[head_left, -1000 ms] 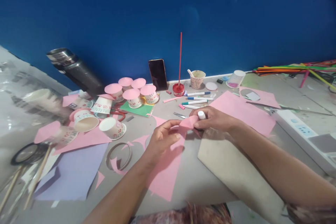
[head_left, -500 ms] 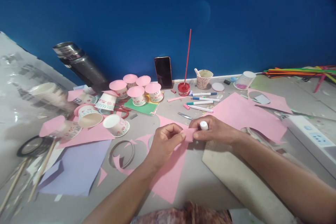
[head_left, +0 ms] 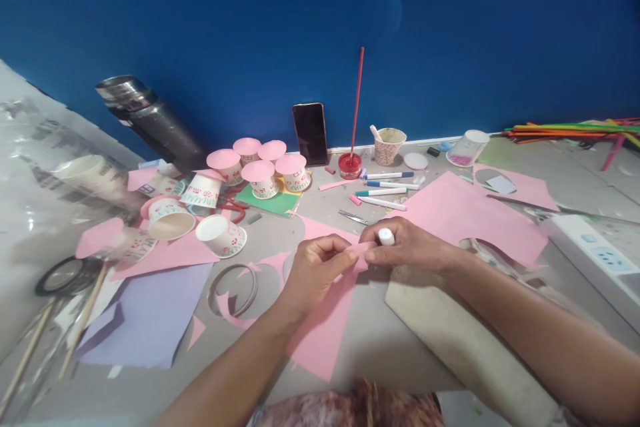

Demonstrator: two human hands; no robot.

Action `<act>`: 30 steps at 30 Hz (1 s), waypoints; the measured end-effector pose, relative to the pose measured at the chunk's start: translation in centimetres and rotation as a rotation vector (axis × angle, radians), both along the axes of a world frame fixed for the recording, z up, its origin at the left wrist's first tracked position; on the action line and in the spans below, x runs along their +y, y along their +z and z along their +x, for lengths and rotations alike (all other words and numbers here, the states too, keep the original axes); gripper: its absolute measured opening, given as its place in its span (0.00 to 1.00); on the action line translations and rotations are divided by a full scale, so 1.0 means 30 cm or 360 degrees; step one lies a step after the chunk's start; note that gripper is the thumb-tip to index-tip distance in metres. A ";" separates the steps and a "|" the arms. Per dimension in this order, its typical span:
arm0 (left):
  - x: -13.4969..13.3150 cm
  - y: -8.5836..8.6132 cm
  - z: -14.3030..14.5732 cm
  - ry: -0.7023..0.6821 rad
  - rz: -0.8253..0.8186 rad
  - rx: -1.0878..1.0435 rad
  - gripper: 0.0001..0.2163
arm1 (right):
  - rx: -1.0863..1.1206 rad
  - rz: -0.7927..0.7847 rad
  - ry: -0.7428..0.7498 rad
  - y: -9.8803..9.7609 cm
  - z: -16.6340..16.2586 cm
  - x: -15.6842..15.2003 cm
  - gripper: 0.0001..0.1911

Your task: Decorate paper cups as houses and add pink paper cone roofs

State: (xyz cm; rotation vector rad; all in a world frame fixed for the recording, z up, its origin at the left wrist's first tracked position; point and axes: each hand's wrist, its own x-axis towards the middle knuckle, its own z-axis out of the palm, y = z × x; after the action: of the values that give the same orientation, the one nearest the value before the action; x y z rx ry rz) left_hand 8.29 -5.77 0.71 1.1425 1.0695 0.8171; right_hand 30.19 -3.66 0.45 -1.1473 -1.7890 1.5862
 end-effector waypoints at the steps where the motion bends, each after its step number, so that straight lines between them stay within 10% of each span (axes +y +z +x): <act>1: 0.000 0.002 0.002 0.0005 -0.0011 -0.0017 0.11 | -0.0001 -0.0003 0.0009 0.003 -0.001 -0.001 0.15; 30: -0.002 0.005 0.009 -0.0109 -0.0009 0.0111 0.09 | -0.0085 -0.0046 -0.0098 -0.009 -0.013 -0.003 0.09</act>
State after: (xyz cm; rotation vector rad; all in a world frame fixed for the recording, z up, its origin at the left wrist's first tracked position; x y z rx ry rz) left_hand 8.55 -5.84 0.86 1.2040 1.0835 0.7246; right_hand 29.80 -3.77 0.18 -1.2568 -1.7521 1.5640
